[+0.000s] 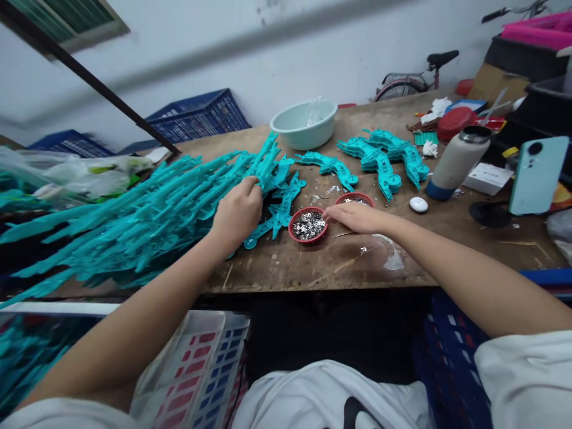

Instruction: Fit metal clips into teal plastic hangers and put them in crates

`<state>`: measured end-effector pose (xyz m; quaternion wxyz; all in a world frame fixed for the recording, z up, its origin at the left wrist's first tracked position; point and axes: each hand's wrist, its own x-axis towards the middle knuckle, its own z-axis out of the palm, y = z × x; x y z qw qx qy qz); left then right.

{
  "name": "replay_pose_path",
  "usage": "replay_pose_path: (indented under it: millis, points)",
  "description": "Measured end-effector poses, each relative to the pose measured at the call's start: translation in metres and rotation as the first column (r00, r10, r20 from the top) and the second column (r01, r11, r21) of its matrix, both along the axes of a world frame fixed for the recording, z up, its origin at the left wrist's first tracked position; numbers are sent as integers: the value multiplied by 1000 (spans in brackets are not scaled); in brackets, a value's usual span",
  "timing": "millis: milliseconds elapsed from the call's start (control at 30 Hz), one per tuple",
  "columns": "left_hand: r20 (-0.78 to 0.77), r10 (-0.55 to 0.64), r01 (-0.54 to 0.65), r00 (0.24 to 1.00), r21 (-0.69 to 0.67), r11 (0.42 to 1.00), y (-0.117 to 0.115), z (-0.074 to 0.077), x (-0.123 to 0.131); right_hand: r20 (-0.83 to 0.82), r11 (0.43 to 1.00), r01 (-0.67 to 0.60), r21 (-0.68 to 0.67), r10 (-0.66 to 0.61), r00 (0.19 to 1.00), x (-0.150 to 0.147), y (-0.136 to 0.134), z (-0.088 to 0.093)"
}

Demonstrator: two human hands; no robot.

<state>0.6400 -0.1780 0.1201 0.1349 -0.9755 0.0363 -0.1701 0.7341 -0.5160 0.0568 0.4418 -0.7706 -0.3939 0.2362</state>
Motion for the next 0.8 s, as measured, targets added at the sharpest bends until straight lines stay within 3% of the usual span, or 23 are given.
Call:
replay_pose_path:
  millis: [67, 167, 267, 367, 433, 533, 633, 700, 800]
  points:
    - [14, -61, 61, 998, 14, 998, -20, -12, -10, -313, 992, 95, 78, -66, 948, -14, 13, -2]
    - [43, -202, 199, 978, 59, 978, -53, -33, -24, -632, 965, 197, 174, -44, 774, -37, 36, -4]
    - [65, -351, 347, 934, 72, 935, -83, -55, -36, -725, 910, 292, 294, 14, 688, -50, 52, -6]
    - [56, -434, 432, 899, 47, 901, -98, -69, -42, -759, 866, 377, 329, 6, 651, -48, 58, -8]
    - [42, -479, 479, 877, 23, 878, -95, -69, -39, -774, 843, 441, 307, -49, 632, -44, 60, -9]
    - [53, -541, 543, 839, -85, 835, -72, -54, -25, -794, 792, 562, 238, -174, 582, -40, 61, -6]
    - [-11, -441, 423, 898, -261, 868, -44, -36, -3, -798, 764, 619, 182, -253, 546, -40, 63, -1]
    - [-182, -304, 234, 935, -328, 915, -32, -30, 9, -785, 790, 593, 154, -267, 559, -41, 62, 1]
    - [-383, -184, 59, 905, -317, 947, -30, -37, 13, -729, 861, 504, 58, -309, 611, -40, 61, 0]
